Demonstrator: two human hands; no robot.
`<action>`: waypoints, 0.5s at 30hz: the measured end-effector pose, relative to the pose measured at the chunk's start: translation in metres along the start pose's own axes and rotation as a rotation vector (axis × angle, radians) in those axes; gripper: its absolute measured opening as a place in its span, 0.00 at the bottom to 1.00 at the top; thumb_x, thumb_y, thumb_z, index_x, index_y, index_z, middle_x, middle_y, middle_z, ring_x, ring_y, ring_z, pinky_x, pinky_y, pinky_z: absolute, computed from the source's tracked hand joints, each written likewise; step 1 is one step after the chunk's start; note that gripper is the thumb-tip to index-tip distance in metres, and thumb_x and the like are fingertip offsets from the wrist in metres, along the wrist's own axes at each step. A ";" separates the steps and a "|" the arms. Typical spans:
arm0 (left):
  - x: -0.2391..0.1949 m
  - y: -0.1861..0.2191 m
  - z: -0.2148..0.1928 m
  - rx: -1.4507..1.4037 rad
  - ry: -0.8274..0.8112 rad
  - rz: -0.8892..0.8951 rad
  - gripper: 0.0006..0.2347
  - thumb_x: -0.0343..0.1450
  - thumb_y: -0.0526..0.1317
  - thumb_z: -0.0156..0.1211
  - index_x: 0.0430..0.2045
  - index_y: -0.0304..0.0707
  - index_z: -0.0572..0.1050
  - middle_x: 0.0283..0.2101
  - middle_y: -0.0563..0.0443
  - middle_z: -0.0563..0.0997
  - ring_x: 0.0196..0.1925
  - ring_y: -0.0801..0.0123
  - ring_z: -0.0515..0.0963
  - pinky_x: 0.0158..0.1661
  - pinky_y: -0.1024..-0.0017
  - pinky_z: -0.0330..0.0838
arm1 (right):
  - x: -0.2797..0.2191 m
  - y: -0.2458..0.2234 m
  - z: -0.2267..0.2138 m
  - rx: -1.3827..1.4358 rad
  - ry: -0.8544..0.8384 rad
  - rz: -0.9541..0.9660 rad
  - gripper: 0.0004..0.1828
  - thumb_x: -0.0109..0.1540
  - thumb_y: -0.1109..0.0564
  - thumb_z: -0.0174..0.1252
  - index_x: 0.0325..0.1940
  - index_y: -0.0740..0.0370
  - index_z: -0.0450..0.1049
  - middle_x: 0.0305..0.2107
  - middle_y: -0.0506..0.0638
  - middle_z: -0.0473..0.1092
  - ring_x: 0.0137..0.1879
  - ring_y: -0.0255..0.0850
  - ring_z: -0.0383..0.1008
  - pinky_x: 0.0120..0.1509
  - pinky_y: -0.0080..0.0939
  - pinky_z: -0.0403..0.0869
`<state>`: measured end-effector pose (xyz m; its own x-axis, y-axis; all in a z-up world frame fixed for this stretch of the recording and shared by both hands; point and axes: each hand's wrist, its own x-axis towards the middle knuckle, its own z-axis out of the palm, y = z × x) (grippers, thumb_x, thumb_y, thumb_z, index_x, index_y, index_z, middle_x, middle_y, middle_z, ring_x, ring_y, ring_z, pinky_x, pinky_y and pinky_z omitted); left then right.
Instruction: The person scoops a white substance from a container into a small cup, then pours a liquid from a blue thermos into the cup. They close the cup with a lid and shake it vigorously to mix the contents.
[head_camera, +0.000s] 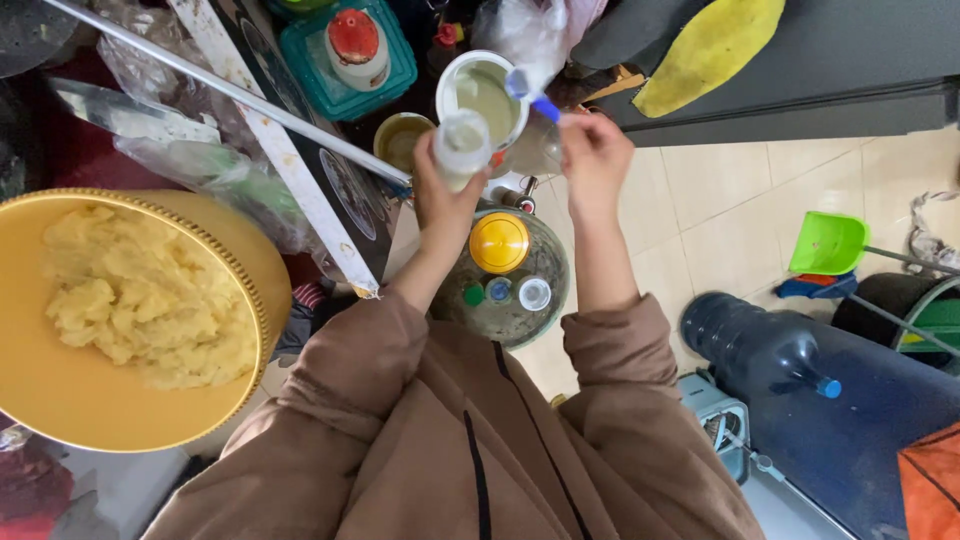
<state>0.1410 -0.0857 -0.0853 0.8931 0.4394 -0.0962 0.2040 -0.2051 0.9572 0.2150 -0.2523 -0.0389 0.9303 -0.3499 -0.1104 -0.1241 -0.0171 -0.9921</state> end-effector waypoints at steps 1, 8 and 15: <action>-0.008 -0.004 -0.003 0.003 -0.001 0.000 0.39 0.58 0.33 0.82 0.64 0.40 0.62 0.57 0.31 0.73 0.62 0.34 0.74 0.63 0.48 0.65 | 0.007 0.016 0.004 0.002 0.001 0.002 0.04 0.59 0.69 0.61 0.31 0.65 0.80 0.14 0.47 0.62 0.17 0.29 0.60 0.18 0.29 0.57; -0.034 -0.038 -0.026 0.165 -0.068 -0.160 0.41 0.57 0.43 0.83 0.64 0.42 0.61 0.59 0.36 0.72 0.63 0.44 0.74 0.64 0.56 0.68 | 0.053 0.143 0.065 -1.054 -0.449 -0.385 0.06 0.59 0.60 0.57 0.33 0.62 0.79 0.27 0.59 0.72 0.35 0.61 0.80 0.40 0.57 0.79; -0.028 -0.013 -0.046 0.257 -0.115 -0.067 0.40 0.58 0.47 0.82 0.62 0.40 0.62 0.56 0.38 0.73 0.62 0.47 0.75 0.63 0.56 0.67 | 0.073 0.211 0.100 -1.195 -0.653 -0.239 0.07 0.55 0.61 0.59 0.33 0.65 0.81 0.26 0.60 0.75 0.37 0.62 0.82 0.38 0.59 0.80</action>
<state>0.0949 -0.0556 -0.0828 0.9111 0.3600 -0.2010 0.3454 -0.4002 0.8489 0.2916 -0.1880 -0.2625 0.9210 0.2677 -0.2831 0.1509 -0.9149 -0.3743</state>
